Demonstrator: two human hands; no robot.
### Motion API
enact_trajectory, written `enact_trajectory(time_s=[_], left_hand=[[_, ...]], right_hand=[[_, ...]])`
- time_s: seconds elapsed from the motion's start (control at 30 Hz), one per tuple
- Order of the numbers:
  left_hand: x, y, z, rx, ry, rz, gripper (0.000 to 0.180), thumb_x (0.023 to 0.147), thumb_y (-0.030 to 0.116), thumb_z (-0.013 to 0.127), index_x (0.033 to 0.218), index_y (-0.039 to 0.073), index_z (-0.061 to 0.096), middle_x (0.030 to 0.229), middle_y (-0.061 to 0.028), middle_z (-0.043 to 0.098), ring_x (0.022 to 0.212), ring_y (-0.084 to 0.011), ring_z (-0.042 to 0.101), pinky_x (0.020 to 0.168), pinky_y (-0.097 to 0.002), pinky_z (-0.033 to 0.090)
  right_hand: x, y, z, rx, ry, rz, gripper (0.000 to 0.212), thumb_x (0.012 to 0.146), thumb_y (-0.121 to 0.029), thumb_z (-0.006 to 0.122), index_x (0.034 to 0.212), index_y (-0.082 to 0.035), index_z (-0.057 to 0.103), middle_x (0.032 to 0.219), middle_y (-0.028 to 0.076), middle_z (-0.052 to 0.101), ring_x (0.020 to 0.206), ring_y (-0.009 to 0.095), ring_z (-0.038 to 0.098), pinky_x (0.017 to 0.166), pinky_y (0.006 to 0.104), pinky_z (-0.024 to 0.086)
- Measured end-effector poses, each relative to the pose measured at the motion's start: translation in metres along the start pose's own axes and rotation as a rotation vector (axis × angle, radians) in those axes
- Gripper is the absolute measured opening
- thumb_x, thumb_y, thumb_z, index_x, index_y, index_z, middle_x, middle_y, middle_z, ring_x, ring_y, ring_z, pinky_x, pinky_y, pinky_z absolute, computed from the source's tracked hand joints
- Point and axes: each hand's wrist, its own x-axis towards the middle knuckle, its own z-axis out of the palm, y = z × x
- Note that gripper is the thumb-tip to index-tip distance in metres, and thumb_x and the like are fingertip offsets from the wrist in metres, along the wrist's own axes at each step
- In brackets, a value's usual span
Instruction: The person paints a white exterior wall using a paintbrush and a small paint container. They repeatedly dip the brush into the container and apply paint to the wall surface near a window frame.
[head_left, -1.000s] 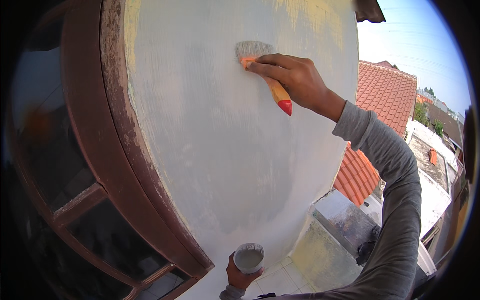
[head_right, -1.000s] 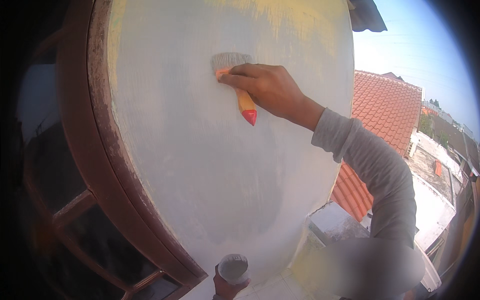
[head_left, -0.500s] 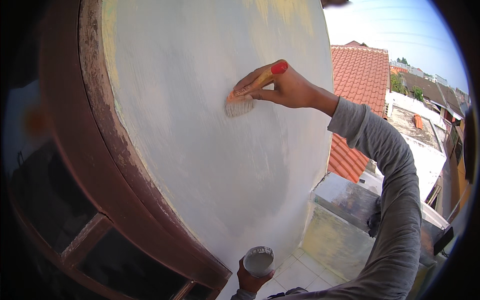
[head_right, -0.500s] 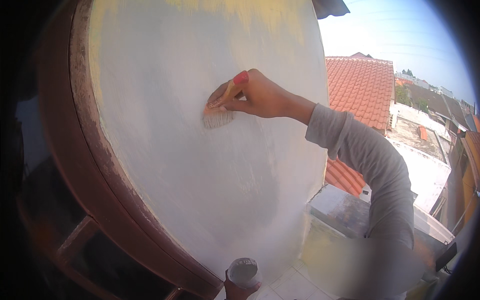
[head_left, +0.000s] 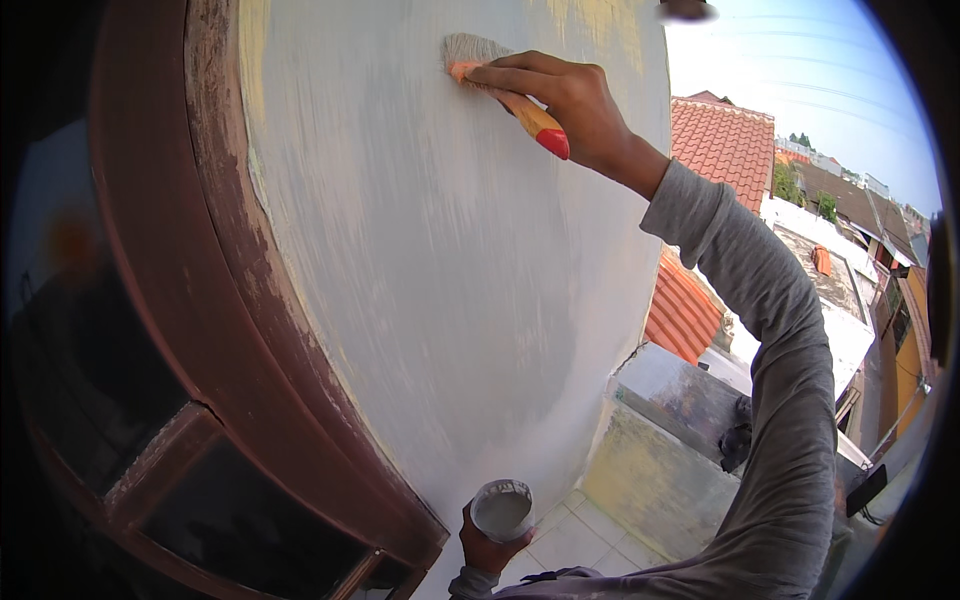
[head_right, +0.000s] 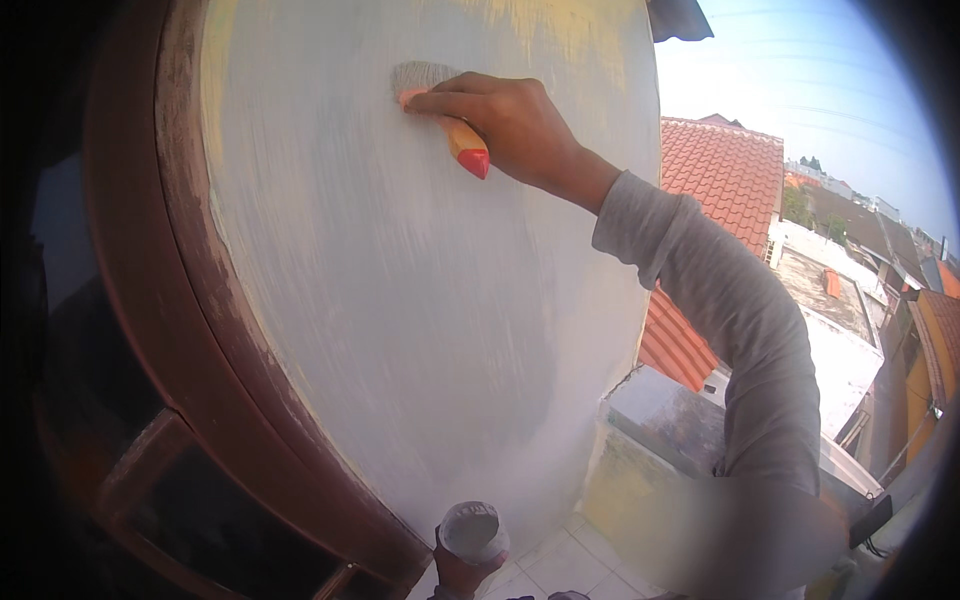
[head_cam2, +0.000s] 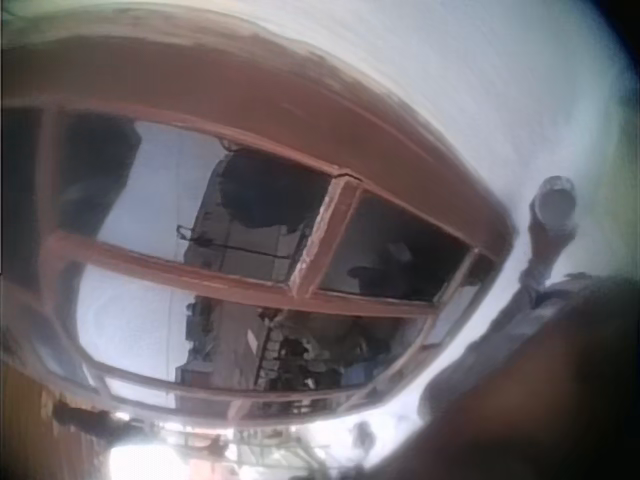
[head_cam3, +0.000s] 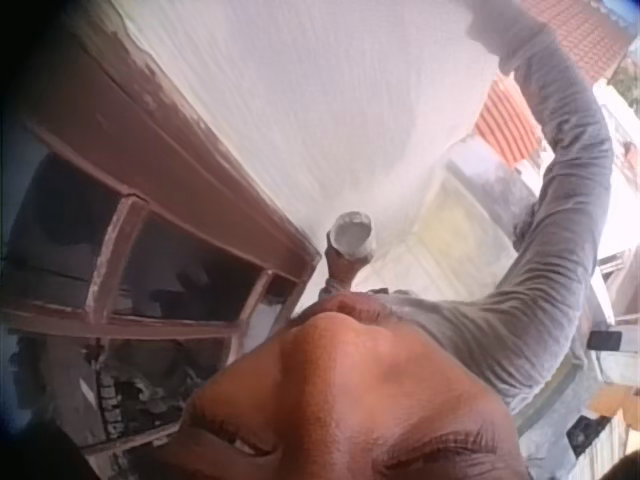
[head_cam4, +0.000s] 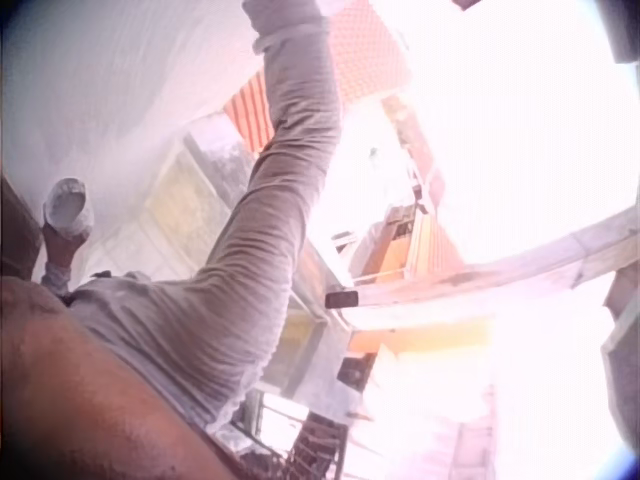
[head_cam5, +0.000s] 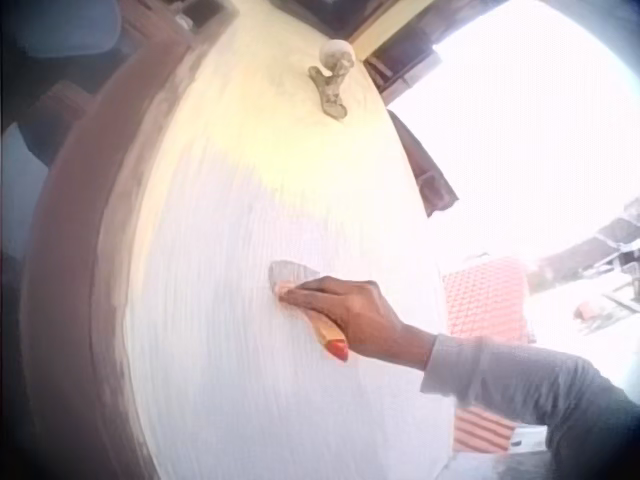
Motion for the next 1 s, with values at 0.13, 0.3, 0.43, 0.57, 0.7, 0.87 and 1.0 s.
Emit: enact_trajectory(time_s=[0.13,0.3,0.43,0.57,0.7,0.87,1.0], left_hand=[[0.003,-0.002,-0.008,0.036,-0.01,0.035,0.104,0.061,0.034,0.106,0.14,0.001,0.048,0.127,-0.018,0.069,0.116,-0.0299,0.071,0.101,-0.0436,0.059],[0.011,0.004,-0.006,-0.033,-0.034,0.002,0.103,0.061,0.034,0.106,0.14,0.0,0.049,0.127,-0.0174,0.069,0.115,-0.0297,0.071,0.101,-0.0433,0.059],[0.018,0.01,-0.01,-0.033,-0.034,0.061,0.101,0.062,0.033,0.105,0.139,0.0,0.048,0.125,-0.0175,0.07,0.115,-0.0295,0.071,0.1,-0.0428,0.059],[0.017,0.012,-0.003,0.047,-0.021,0.077,0.1,0.063,0.032,0.105,0.139,0.0,0.048,0.125,-0.0176,0.07,0.114,-0.0291,0.072,0.099,-0.0422,0.06],[0.012,0.016,0.007,-0.055,0.052,0.002,0.1,0.056,0.029,0.105,0.136,0.003,0.051,0.124,-0.0145,0.072,0.113,-0.0279,0.072,0.099,-0.0446,0.059],[0.003,0.002,0.01,-0.095,0.056,-0.029,0.102,0.06,0.032,0.106,0.138,-0.001,0.049,0.125,-0.0177,0.071,0.113,-0.029,0.073,0.099,-0.0433,0.06],[-0.002,0.001,-0.003,-0.041,0.117,-0.025,0.102,0.059,0.031,0.106,0.137,-0.001,0.049,0.124,-0.0174,0.071,0.113,-0.029,0.073,0.099,-0.0433,0.06]], right_hand=[[-0.082,-0.077,-0.011,0.28,-0.26,-0.014,0.043,0.088,-0.006,0.081,0.129,-0.02,0.076,0.12,0.003,0.078,0.101,0.023,0.078,0.081,0.0326,0.066],[-0.081,-0.095,-0.038,0.666,-0.527,0.033,0.036,0.093,-0.009,0.078,0.129,-0.016,0.077,0.117,0.005,0.079,0.098,0.024,0.078,0.081,0.0344,0.066],[-0.054,-0.078,-0.029,0.944,-0.625,0.225,0.029,0.096,-0.012,0.08,0.124,-0.01,0.08,0.116,0.008,0.081,0.099,0.023,0.078,0.089,0.034,0.063],[-0.036,-0.053,-0.017,0.901,-0.533,0.354,0.022,0.099,-0.011,0.075,0.12,-0.005,0.079,0.119,0.01,0.08,0.102,0.021,0.077,0.093,0.0332,0.063],[0.0,-0.028,-0.019,0.69,-0.565,0.342,0.021,0.1,-0.014,0.077,0.116,-0.002,0.079,0.118,0.01,0.08,0.102,0.023,0.077,0.094,0.033,0.063],[0.035,0.003,-0.024,0.542,-0.396,0.185,0.021,0.099,-0.018,0.079,0.114,-0.004,0.08,0.121,0.008,0.079,0.103,0.023,0.078,0.095,0.0332,0.063],[0.101,0.068,0.004,0.42,-0.039,-0.036,0.024,0.097,-0.018,0.08,0.12,-0.012,0.08,0.124,0.007,0.079,0.102,0.025,0.079,0.092,0.036,0.065]])
